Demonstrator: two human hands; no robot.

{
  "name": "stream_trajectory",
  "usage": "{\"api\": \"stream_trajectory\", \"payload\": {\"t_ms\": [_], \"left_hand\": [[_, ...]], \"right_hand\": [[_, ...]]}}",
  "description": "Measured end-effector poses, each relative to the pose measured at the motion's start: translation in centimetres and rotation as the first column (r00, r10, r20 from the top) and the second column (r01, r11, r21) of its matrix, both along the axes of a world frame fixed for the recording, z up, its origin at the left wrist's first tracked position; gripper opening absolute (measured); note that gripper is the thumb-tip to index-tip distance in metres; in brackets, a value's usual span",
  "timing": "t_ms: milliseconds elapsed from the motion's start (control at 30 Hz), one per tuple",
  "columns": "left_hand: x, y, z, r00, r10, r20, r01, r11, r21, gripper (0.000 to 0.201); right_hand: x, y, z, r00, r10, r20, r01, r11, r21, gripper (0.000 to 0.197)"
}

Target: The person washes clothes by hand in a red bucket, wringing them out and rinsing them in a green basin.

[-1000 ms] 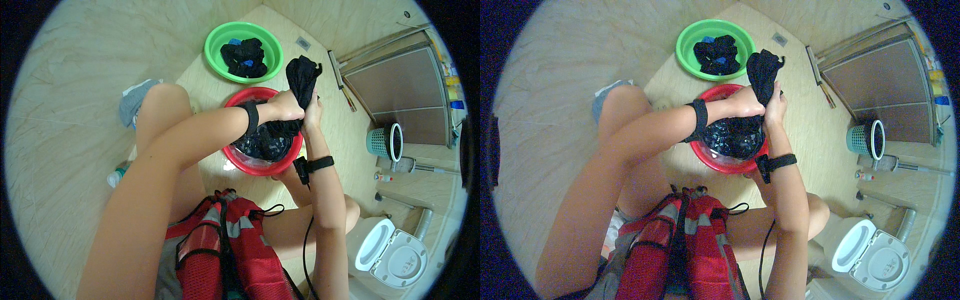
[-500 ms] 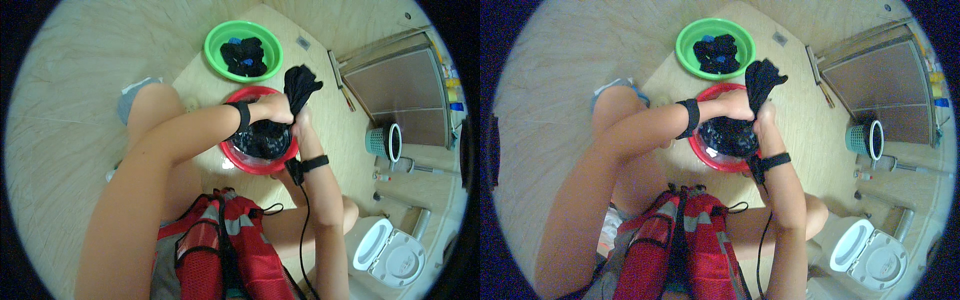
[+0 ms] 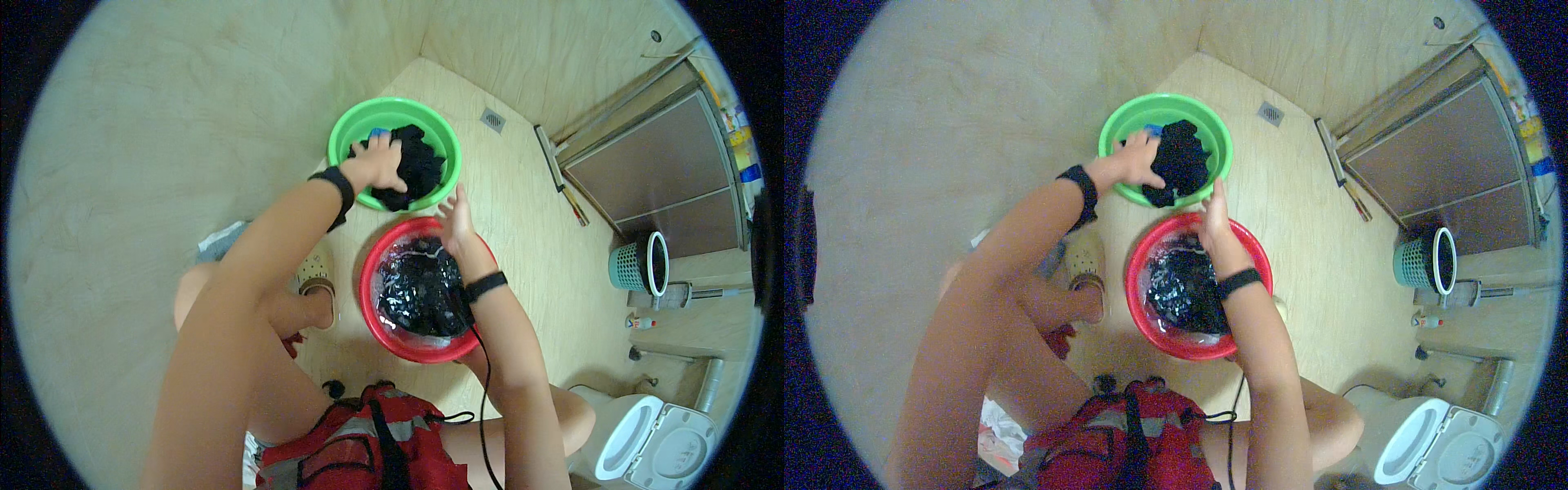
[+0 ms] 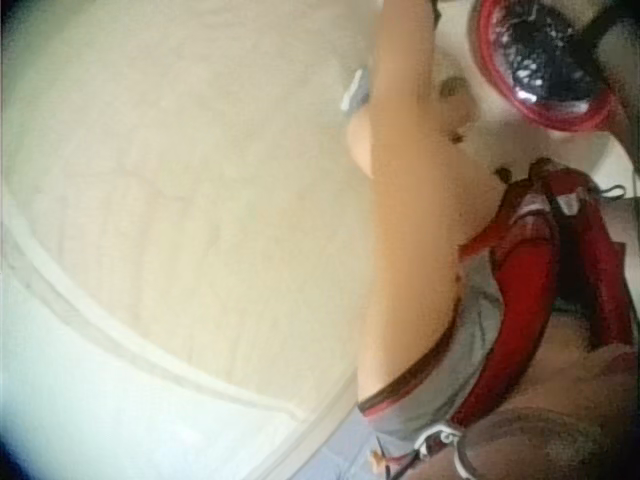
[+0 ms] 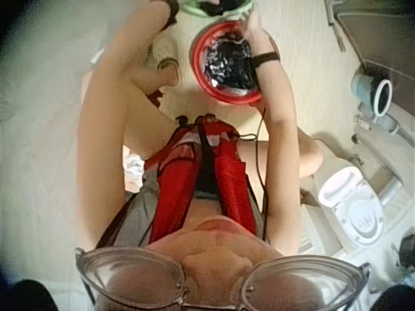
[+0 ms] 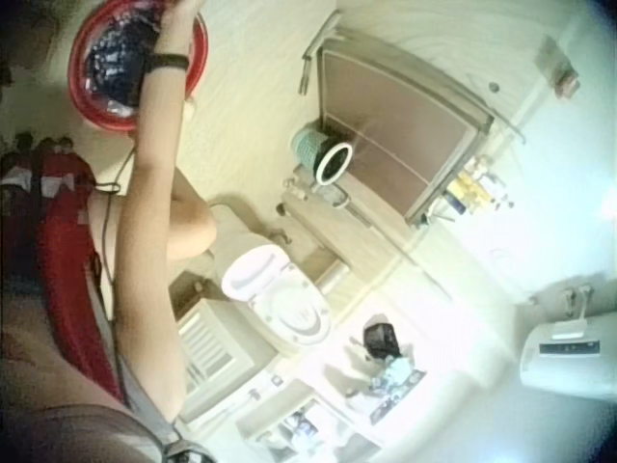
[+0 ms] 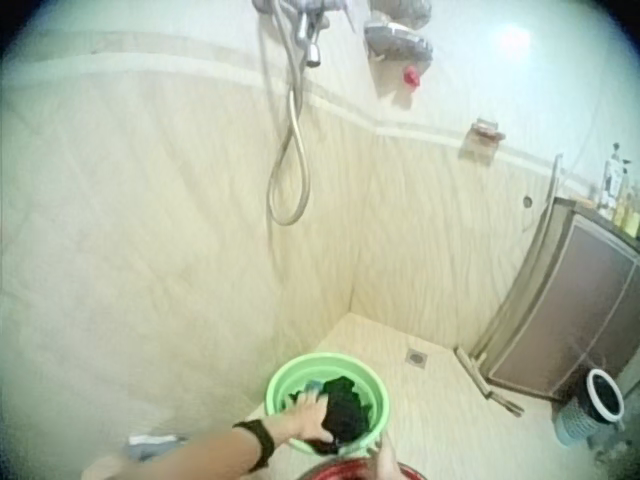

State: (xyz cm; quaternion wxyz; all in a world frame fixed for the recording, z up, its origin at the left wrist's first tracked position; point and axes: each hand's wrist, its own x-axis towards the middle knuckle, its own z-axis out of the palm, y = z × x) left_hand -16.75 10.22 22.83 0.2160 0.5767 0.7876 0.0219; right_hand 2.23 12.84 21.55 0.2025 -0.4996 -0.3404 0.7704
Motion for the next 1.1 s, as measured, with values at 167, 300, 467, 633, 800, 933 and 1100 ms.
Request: {"api": "stream_trajectory", "payload": {"t_ms": [167,300,467,633,800,933,1100], "left_hand": [[0.0,-2.3,-2.2,0.811,-0.374,0.451,0.543,0.767,-0.342,0.052],[4.4,-4.9,2.0,0.656,-0.516,0.551,0.619,0.785,-0.001,0.04],[9.8,-9.7,8.7,0.6,-0.542,0.588,0.601,0.791,0.116,0.044],[13.1,-12.7,13.0,0.456,-0.522,0.721,0.486,0.824,0.29,0.038],[12.3,-14.2,13.0,0.008,-0.213,0.977,0.158,0.965,0.21,0.028],[12.7,-13.5,11.7,-0.042,-0.277,0.96,-0.077,0.959,0.273,0.025],[11.3,-12.5,12.9,-0.272,-0.075,0.959,-0.276,0.961,-0.003,0.019]], "right_hand": [[4.2,2.5,-2.1,0.997,0.067,0.048,-0.065,0.997,-0.037,0.074],[5.0,3.6,5.2,0.986,0.143,0.087,-0.156,0.973,0.169,0.062],[1.6,4.1,13.6,0.976,0.121,0.179,-0.199,0.825,0.529,0.037],[-1.1,6.7,26.5,0.897,-0.218,0.385,-0.414,-0.109,0.904,0.049],[-6.3,4.5,41.8,0.791,-0.519,0.324,-0.609,-0.614,0.502,0.058],[-12.0,7.9,49.2,0.676,-0.702,0.224,-0.73,-0.596,0.334,0.066],[-18.6,11.7,54.7,0.582,-0.812,-0.032,-0.803,-0.581,0.135,0.056]]}}
